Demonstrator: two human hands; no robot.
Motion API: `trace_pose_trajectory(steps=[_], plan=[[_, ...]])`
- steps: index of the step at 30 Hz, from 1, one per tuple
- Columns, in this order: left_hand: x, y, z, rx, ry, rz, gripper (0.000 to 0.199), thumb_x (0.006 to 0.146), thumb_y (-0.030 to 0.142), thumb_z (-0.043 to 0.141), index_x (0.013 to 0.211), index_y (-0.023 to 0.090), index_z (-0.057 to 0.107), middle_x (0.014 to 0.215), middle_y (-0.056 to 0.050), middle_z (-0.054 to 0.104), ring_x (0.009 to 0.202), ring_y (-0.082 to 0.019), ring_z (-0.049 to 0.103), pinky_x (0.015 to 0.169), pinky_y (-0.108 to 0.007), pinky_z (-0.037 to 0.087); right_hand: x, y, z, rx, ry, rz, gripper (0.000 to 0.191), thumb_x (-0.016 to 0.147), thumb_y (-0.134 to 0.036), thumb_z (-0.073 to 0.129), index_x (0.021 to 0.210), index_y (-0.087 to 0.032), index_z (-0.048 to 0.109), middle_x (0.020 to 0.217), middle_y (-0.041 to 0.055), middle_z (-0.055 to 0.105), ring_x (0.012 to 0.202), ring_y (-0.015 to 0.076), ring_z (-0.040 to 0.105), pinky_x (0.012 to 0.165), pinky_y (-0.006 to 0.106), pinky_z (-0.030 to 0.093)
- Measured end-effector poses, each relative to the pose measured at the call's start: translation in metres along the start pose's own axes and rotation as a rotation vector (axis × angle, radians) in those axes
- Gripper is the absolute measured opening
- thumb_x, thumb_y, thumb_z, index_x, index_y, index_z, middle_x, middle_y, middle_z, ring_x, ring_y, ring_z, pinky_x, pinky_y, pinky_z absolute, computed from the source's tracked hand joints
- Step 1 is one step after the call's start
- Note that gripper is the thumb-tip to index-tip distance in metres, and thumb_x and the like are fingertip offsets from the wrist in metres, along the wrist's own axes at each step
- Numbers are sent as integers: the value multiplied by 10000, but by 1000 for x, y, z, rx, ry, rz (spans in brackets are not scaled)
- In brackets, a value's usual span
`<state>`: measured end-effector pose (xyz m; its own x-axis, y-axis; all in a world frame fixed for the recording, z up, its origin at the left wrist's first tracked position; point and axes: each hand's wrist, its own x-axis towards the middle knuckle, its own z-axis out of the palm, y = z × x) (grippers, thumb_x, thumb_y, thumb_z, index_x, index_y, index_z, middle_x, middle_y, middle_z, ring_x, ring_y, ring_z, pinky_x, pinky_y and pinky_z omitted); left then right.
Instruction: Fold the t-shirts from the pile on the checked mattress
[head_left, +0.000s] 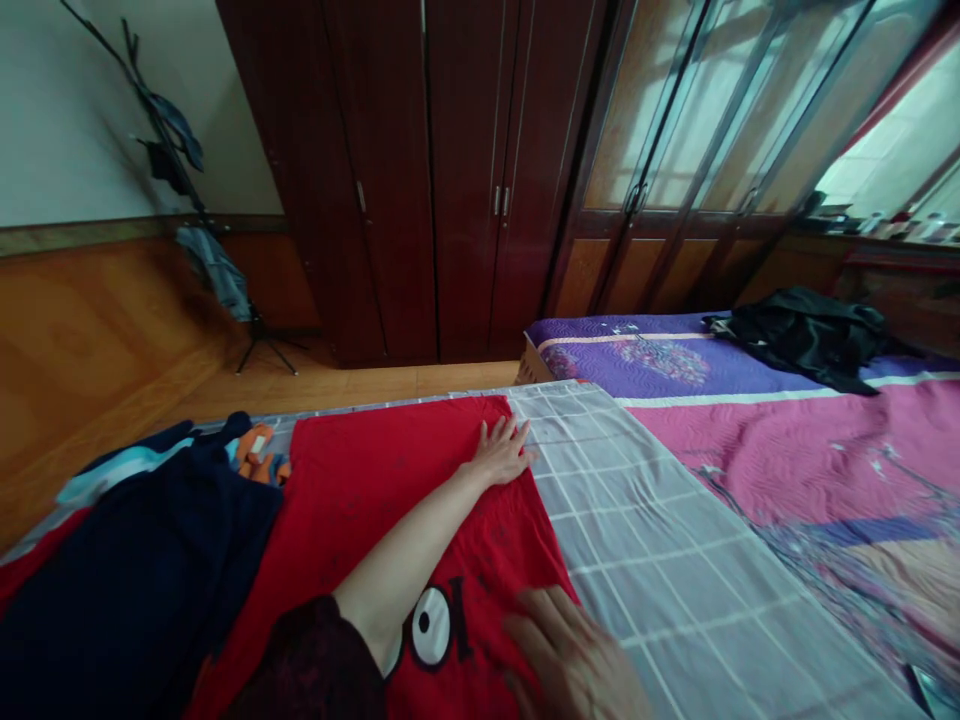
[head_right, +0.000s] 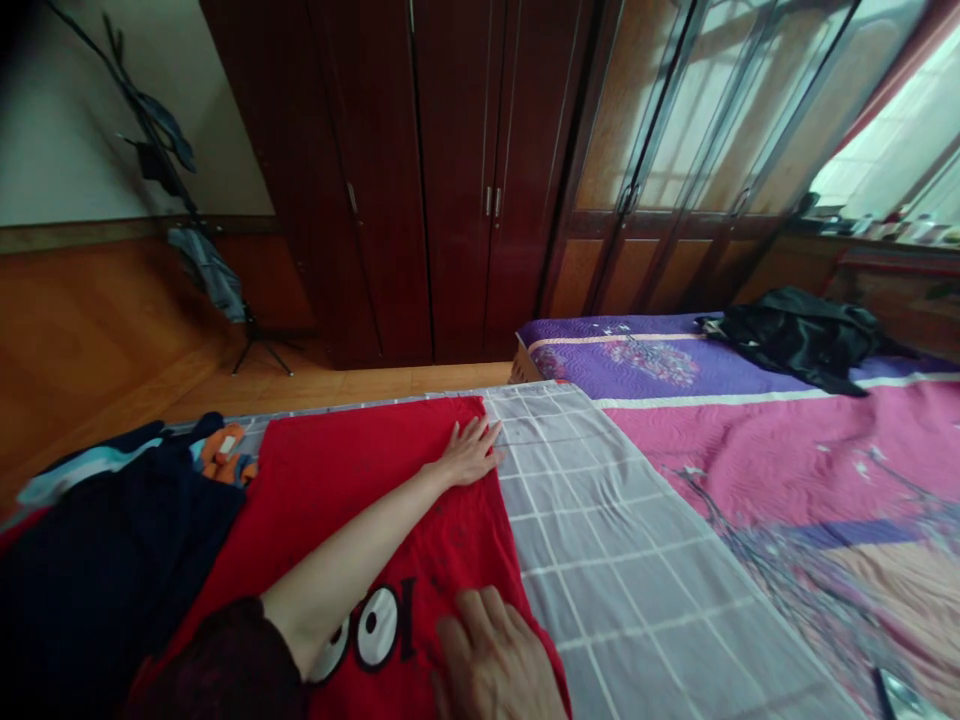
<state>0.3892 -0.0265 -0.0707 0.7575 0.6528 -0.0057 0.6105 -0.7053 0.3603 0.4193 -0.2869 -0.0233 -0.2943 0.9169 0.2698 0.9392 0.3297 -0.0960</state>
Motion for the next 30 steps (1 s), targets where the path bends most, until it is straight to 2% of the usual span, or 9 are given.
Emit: trace_pose_trajectory(steps=[3,5,8,11,14,17,21,26,30], plan=[[-43,-16,-10,-25,-22,31,712,912,623,269,1501,269,86,1572,-74,5,1436,-281,33,1130,-532,108,30,15,15,50,-128,-47,453,825,-318,555,1257,-183,546,1319,125,546,1195,267,516,958,392,446],[-86,-44,-19,-16,-22,-4,723,904,636,293,1498,267,112,1570,-77,33,1437,-267,26,1133,-515,112,39,42,29,-11,-217,29,535,837,-381,539,1307,-128,519,1368,171,490,1252,311,461,988,452,420],[-160,-96,-34,107,14,-206,707,905,610,333,1486,229,198,1556,-107,126,1435,-248,78,1140,-465,119,52,73,47,-163,-144,181,537,845,-378,528,1281,-65,540,1362,236,470,1265,376,427,1010,523,369],[-222,-142,-49,168,78,-393,714,912,572,345,1471,138,248,1537,-168,167,1429,-281,104,1133,-461,141,75,67,58,-152,-69,83,545,863,-383,512,1325,-94,503,1411,226,413,1310,372,365,1025,522,347],[-256,-171,-60,213,132,-494,688,923,526,341,1453,91,282,1528,-182,203,1426,-277,128,1138,-424,149,104,47,70,-33,-134,-102,572,903,-466,450,1391,-167,435,1470,157,354,1352,316,313,1056,476,327],[-266,-187,-65,259,192,-561,635,934,474,343,1423,70,336,1508,-183,270,1421,-274,160,1145,-410,136,125,53,88,-47,-133,-48,616,916,-520,397,1393,-131,427,1469,159,355,1364,315,286,1083,478,281],[-260,-193,-61,297,268,-624,585,951,404,324,1407,39,349,1485,-214,306,1411,-294,194,1140,-427,146,131,88,110,-107,-8,56,645,932,-533,324,1386,-83,417,1472,177,339,1373,312,259,1076,475,287],[-243,-199,-64,303,265,-564,553,944,447,354,1441,208,312,1537,-85,245,1424,-241,164,1150,-423,101,127,95,113,-143,1,38,641,933,-525,309,1371,-76,436,1456,189,359,1359,318,281,1063,467,296],[-238,-207,-74,303,244,-656,534,963,359,290,1411,71,335,1472,-228,324,1373,-329,284,1086,-526,205,128,91,108,-140,13,20,625,935,-513,299,1356,-80,456,1434,182,396,1347,321,299,1054,465,305]])
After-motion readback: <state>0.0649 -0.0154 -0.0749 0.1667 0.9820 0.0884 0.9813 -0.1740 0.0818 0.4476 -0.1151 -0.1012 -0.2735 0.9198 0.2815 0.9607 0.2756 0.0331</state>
